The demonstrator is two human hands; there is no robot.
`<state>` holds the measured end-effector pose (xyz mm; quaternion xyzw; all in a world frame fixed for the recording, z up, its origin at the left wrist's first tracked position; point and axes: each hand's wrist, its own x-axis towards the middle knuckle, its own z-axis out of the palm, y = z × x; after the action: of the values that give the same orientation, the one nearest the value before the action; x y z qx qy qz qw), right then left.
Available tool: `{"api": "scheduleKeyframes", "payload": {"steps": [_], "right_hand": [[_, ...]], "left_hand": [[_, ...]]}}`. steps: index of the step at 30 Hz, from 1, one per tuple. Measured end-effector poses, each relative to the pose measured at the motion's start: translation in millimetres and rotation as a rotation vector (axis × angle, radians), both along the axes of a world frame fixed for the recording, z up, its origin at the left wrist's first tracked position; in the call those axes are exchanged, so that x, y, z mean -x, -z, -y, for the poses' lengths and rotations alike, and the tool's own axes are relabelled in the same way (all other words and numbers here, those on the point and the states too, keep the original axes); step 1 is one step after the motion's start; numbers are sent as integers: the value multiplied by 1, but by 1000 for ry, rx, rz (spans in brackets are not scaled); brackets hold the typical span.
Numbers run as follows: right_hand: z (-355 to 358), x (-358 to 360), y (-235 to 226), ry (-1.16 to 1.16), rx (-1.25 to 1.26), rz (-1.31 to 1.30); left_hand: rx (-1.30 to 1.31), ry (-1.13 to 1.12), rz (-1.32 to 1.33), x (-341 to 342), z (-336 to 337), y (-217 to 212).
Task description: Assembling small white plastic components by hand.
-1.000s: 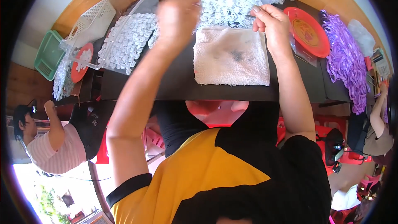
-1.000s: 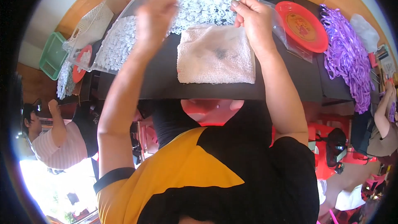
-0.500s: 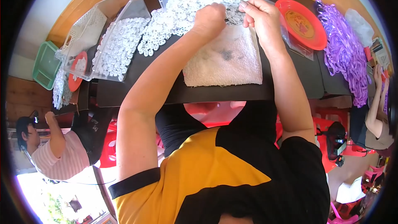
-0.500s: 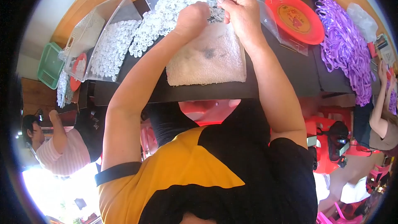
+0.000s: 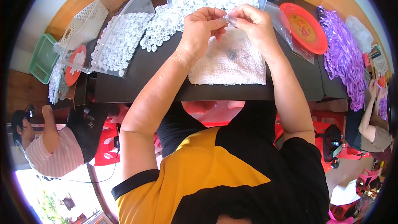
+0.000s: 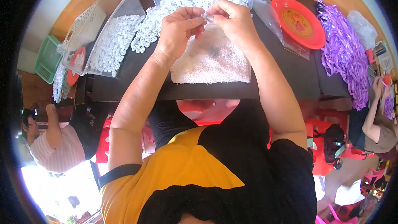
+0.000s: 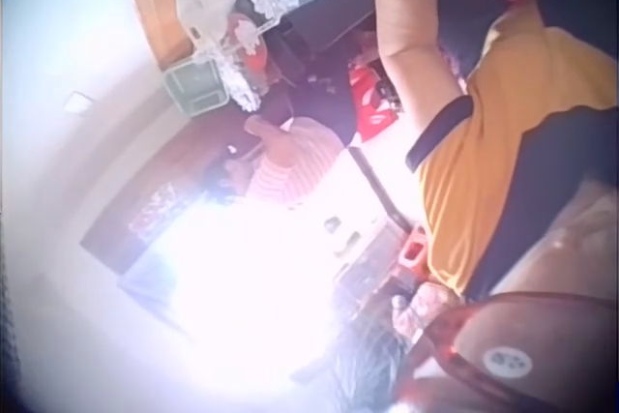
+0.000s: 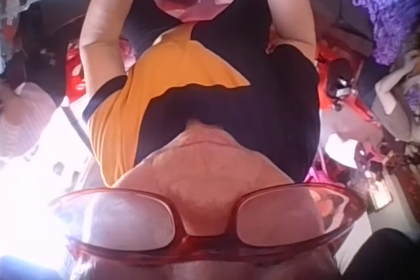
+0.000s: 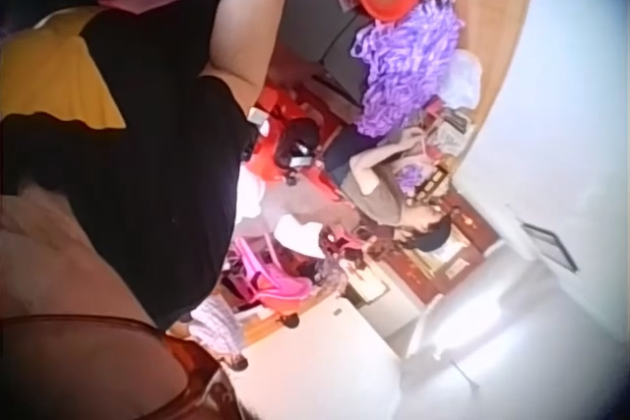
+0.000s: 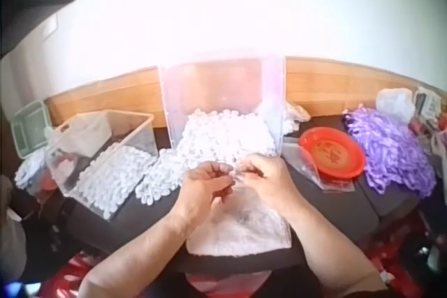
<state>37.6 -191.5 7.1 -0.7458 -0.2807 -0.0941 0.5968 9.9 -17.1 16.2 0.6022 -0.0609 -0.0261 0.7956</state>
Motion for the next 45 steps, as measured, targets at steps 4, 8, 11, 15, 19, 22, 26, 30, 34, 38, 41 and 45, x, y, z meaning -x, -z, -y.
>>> {"api": "scheduleKeyframes", "payload": {"steps": [4, 8, 11, 15, 19, 22, 26, 30, 34, 38, 41, 45], "right_hand": [[-2, 2, 0, 15, -46, -72], [-3, 3, -5, -24, -103, -67], [2, 1, -4, -20, 83, -15], [3, 0, -3, -65, 103, -25], [2, 4, -7, -61, 144, -41], [3, 6, -10, -81, -43, -199], [3, 6, -12, -34, -60, -230], [0, 10, -14, -31, -118, -235], [-1, 10, -12, -24, -142, -209], [-4, 15, -17, -21, -122, -198], [-4, 16, -18, -77, -147, -207], [-7, 13, -8, -63, -127, -113]], "left_hand": [[-60, -36, 128, 1, -2, 3], [-286, -46, 242, 3, -4, 1], [-337, -51, 282, 2, -4, 0], [-290, -52, 255, 3, -4, -2], [-237, -52, 267, 3, -5, 0], [-142, -27, 208, 3, -5, 0], [-104, 6, 69, 2, -4, 2], [70, 151, -29, 4, -7, 0], [164, 222, -121, 1, -6, 2], [324, 380, -194, -3, -12, 4], [307, 449, -200, -7, -17, 8], [330, 428, -221, -9, -16, 11]]}}
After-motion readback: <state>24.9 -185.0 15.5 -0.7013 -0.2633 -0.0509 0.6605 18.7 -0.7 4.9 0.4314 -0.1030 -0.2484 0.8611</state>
